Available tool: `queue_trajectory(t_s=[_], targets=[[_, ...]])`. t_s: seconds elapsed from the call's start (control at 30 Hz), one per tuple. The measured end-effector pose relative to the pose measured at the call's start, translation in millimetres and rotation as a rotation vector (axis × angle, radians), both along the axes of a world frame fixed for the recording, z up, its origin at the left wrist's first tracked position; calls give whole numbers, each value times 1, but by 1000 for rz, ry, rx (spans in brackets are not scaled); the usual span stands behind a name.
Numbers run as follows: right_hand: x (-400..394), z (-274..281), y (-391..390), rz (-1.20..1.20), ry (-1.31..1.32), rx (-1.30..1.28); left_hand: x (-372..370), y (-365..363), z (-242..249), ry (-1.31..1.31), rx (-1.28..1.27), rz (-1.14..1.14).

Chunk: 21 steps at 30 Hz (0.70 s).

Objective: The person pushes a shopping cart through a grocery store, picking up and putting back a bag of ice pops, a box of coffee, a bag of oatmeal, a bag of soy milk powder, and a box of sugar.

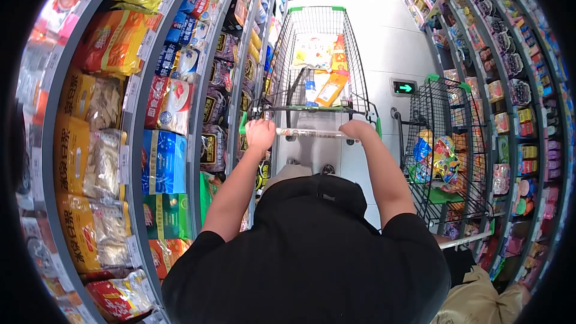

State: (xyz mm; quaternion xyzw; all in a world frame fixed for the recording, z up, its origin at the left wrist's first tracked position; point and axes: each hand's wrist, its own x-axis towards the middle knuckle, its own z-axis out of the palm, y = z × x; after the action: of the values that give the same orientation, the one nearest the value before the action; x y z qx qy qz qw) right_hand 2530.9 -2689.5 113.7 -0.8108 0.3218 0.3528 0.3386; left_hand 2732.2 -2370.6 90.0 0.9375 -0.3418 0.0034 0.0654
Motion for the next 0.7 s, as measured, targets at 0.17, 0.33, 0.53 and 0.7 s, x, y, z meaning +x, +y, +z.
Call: queue_trajectory(t_s=[0.17, 0.33, 0.53, 0.7], targets=[[-52, -3, 37, 25, -57, -192, -51, 35, -16, -50, -77, 2], [-112, 10, 88, -137, -178, -385, -107, 75, -7, -9, -117, -50], [-180, 13, 140, -108, -201, -441, -178, 130, 2, 56, -139, -76], [-242, 13, 193, -159, -207, -470, -238, 176, -11, -18, -200, -67]])
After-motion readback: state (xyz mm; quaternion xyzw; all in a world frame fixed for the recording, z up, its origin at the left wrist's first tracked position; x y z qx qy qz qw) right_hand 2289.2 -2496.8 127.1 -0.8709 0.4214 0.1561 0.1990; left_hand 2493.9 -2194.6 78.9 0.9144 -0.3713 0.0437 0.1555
